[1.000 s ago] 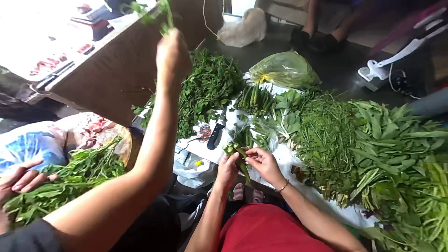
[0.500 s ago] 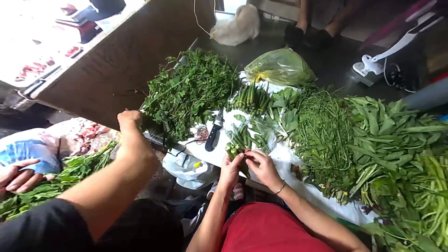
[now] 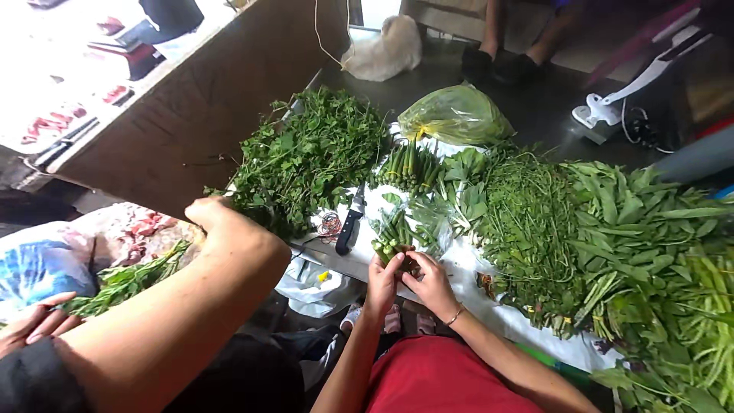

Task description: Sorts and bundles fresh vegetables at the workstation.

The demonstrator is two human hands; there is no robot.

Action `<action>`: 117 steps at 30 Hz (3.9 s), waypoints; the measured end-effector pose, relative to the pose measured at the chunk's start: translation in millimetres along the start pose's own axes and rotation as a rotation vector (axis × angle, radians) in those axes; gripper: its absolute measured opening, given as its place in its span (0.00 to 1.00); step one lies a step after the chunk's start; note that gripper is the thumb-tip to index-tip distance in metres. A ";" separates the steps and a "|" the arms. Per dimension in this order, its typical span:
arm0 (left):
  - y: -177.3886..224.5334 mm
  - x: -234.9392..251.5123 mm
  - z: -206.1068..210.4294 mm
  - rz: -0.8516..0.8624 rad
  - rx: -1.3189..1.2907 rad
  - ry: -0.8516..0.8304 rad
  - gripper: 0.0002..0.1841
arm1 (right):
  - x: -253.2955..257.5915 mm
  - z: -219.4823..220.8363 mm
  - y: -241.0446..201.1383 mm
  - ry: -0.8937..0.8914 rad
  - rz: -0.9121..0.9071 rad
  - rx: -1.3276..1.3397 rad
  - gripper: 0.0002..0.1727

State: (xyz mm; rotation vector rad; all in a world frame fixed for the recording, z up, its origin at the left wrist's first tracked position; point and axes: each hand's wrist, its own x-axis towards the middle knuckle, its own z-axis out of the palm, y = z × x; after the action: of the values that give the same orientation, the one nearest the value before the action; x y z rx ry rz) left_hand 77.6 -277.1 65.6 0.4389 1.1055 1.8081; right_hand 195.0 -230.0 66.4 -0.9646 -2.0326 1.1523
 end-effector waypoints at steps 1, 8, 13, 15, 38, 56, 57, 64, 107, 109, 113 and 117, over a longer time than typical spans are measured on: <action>1.2 0.0 0.2 -0.005 0.007 -0.005 0.14 | 0.4 0.9 0.2 0.010 -0.014 0.007 0.24; 4.0 -1.6 -1.7 0.003 0.028 -0.049 0.17 | 1.8 0.2 -0.3 0.033 -0.058 0.060 0.22; -0.2 -1.2 -1.8 -0.007 0.015 -0.043 0.20 | 2.6 -4.5 -3.4 -0.004 -0.041 0.045 0.23; -0.6 -1.5 -1.4 0.003 0.022 -0.044 0.20 | 2.7 -5.1 -3.6 -0.005 -0.070 0.039 0.22; 15.2 10.2 6.6 -0.183 -0.156 -0.093 0.07 | -53.3 -115.4 110.3 -0.303 0.691 -0.646 0.16; -0.4 4.3 13.8 -0.013 0.732 -0.354 0.16 | -72.0 -130.6 91.0 0.314 0.434 -0.054 0.23; -0.4 5.0 14.4 -0.004 0.766 -0.369 0.17 | -68.6 -129.3 89.9 0.362 0.421 0.079 0.23; 8.7 11.3 19.1 0.022 1.025 -0.475 0.18 | -18.0 -122.4 38.9 0.170 0.326 0.774 0.13; 68.4 -1.3 17.3 0.248 0.866 -0.430 0.17 | 27.9 -55.8 -20.8 -0.016 -0.151 0.841 0.36; 64.0 -1.9 10.2 0.245 1.099 -0.463 0.18 | 28.8 -63.9 -23.3 -0.110 -0.168 0.498 0.36; 53.7 -5.5 7.3 0.109 1.288 -0.556 0.22 | 25.4 -61.9 -28.0 -0.254 -0.178 0.009 0.27; 42.2 -0.2 -4.0 0.039 1.281 -0.590 0.24 | 22.8 -50.6 -24.2 -0.252 -0.191 -0.085 0.14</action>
State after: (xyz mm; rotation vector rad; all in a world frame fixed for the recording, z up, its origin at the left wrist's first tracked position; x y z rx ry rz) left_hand 52.6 -285.7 98.7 1.5998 1.6676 0.6592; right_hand 214.7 -197.4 113.5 -0.6735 -2.3333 1.1374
